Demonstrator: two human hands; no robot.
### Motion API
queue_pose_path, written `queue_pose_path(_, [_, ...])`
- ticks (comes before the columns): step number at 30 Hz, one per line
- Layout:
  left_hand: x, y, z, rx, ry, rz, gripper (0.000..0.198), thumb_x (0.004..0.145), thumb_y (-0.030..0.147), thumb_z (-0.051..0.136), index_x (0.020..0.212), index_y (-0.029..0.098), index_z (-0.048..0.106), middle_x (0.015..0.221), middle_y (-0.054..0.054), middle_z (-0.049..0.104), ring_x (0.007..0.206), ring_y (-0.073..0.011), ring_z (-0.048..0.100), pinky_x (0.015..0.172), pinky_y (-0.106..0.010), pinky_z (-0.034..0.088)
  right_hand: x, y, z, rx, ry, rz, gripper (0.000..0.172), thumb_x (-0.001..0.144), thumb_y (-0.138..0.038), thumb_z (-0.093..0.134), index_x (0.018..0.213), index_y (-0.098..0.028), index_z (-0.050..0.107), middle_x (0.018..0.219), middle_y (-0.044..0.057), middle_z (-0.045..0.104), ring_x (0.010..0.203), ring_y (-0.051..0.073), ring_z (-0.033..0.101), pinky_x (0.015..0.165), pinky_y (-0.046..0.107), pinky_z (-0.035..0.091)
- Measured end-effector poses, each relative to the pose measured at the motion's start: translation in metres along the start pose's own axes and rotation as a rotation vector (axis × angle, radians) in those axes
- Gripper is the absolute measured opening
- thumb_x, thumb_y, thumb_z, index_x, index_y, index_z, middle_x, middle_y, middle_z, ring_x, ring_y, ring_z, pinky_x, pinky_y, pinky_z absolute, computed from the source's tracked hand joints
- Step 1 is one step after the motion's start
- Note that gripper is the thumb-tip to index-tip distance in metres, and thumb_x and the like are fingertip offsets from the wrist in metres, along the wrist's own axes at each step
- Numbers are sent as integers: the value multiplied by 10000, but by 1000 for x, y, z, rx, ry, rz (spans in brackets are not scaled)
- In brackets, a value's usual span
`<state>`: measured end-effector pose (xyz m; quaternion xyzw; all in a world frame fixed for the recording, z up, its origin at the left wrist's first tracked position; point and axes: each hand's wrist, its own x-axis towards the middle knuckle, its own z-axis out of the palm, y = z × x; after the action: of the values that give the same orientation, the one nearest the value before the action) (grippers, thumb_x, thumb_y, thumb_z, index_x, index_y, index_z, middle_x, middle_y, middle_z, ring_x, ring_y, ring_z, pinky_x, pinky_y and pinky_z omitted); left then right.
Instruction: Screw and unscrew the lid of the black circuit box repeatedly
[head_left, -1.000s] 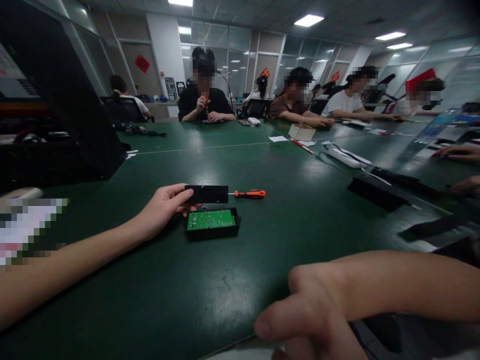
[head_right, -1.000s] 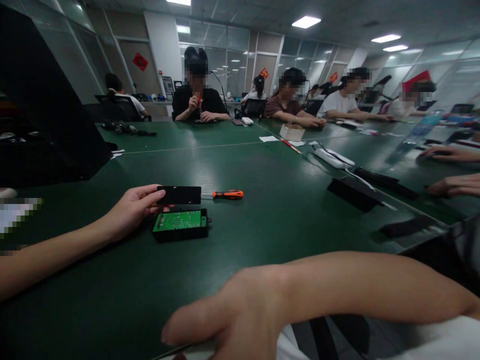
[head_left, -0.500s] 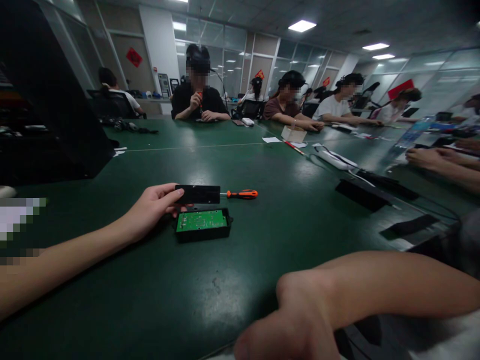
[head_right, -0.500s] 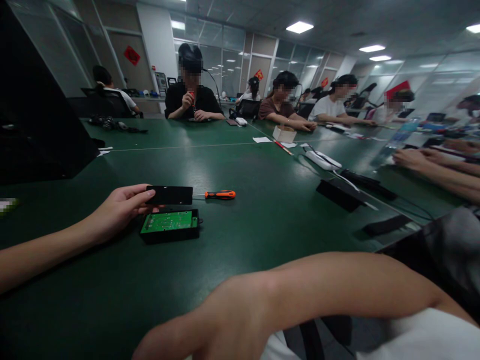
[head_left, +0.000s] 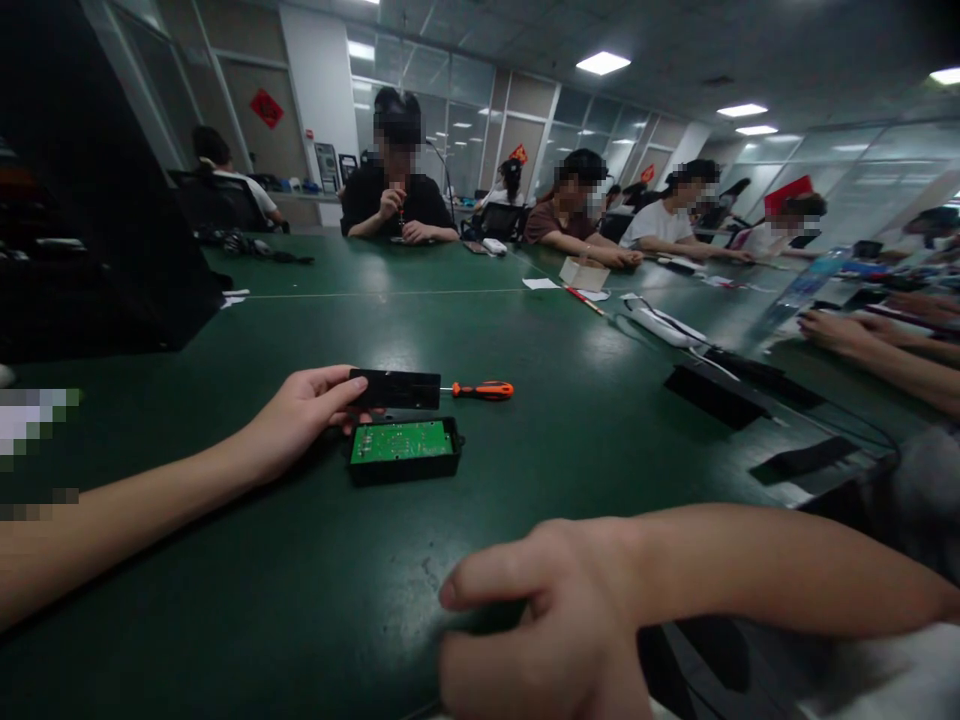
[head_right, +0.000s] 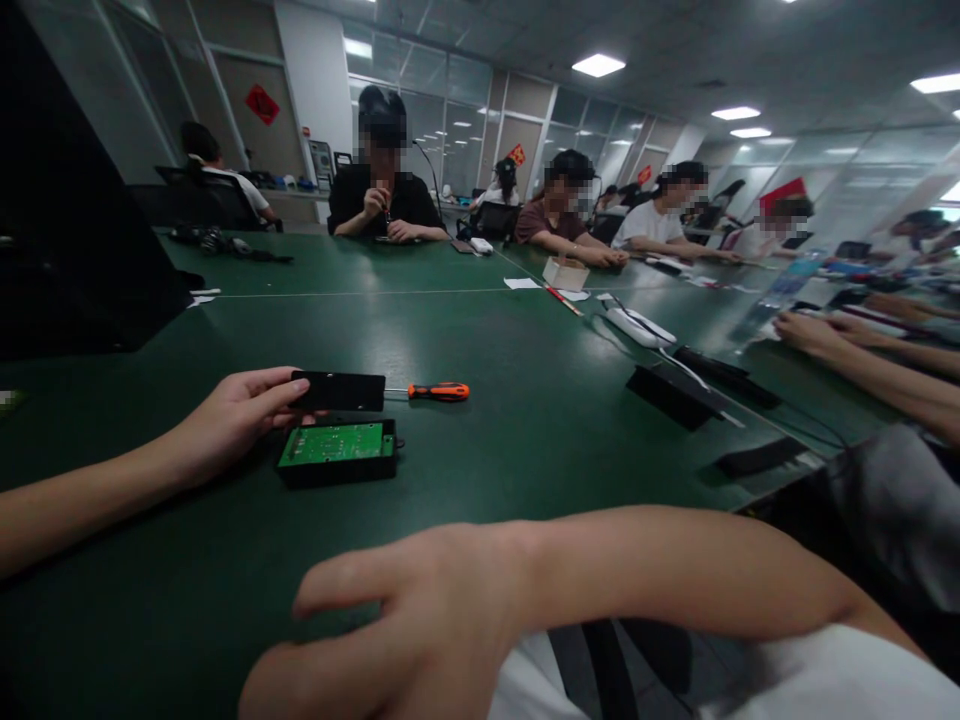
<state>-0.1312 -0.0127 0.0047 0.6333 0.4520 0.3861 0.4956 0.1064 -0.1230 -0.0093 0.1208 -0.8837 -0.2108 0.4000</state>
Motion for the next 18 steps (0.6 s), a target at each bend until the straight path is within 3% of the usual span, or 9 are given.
queue_pose_path(2, [0, 0, 0, -4, 4, 3, 279, 825, 431, 719, 900, 163, 717, 872, -72, 741, 739, -196, 675, 611, -278, 536, 5, 24, -4, 44, 59, 19, 157, 878, -334, 646, 743, -302, 719, 900, -59, 737, 864, 118, 650, 745, 244, 565])
queue_pose_path(4, [-1, 1, 1, -12, 11, 5, 278, 819, 432, 722, 892, 164, 715, 849, -67, 736, 723, -194, 671, 605, -277, 534, 6, 44, -7, 41, -13, 130, 200, 926, -301, 614, 781, -221, 724, 928, -2, 751, 853, 148, 663, 778, 285, 569])
queue_pose_path(7, [-2, 2, 2, -18, 18, 20, 292, 801, 437, 729, 897, 161, 722, 813, -62, 721, 713, -198, 666, 610, -287, 540, -3, 62, -8, 5, -146, 360, 233, 965, -342, 594, 887, -151, 702, 1100, 91, 739, 1049, 198, 658, 941, 333, 551])
queue_pose_path(9, [-1, 2, 2, -13, 26, 37, 296, 805, 440, 723, 899, 160, 727, 799, -57, 710, 709, -194, 661, 612, -282, 538, -14, 69, -4, 42, -220, 534, 309, 969, -407, 581, 1069, -130, 672, 1237, 149, 678, 1156, 218, 616, 1005, 375, 528])
queue_pose_path(12, [1, -1, 0, -18, 43, 52, 288, 819, 436, 714, 900, 160, 724, 785, -46, 695, 696, -180, 651, 597, -261, 522, -20, 71, 0, 163, -315, 708, 433, 962, -399, 590, 1289, -115, 573, 1341, 190, 597, 1239, 231, 565, 1042, 414, 503])
queue_pose_path(17, [2, -2, 1, -64, 62, 49, 247, 797, 409, 751, 831, 169, 703, 754, -27, 674, 686, -164, 643, 568, -224, 496, 21, 49, -10, 581, -170, 711, 276, 1008, -304, 518, 1152, -104, 642, 1208, 127, 680, 1183, 149, 611, 1053, 282, 478])
queue_pose_path(18, [1, -1, 1, -60, 65, 45, 249, 792, 412, 758, 819, 171, 702, 760, -28, 677, 689, -164, 644, 566, -222, 496, 32, 41, -13, 644, -205, 720, 283, 1016, -325, 505, 1151, -124, 651, 1187, 102, 690, 1164, 135, 622, 1019, 250, 488])
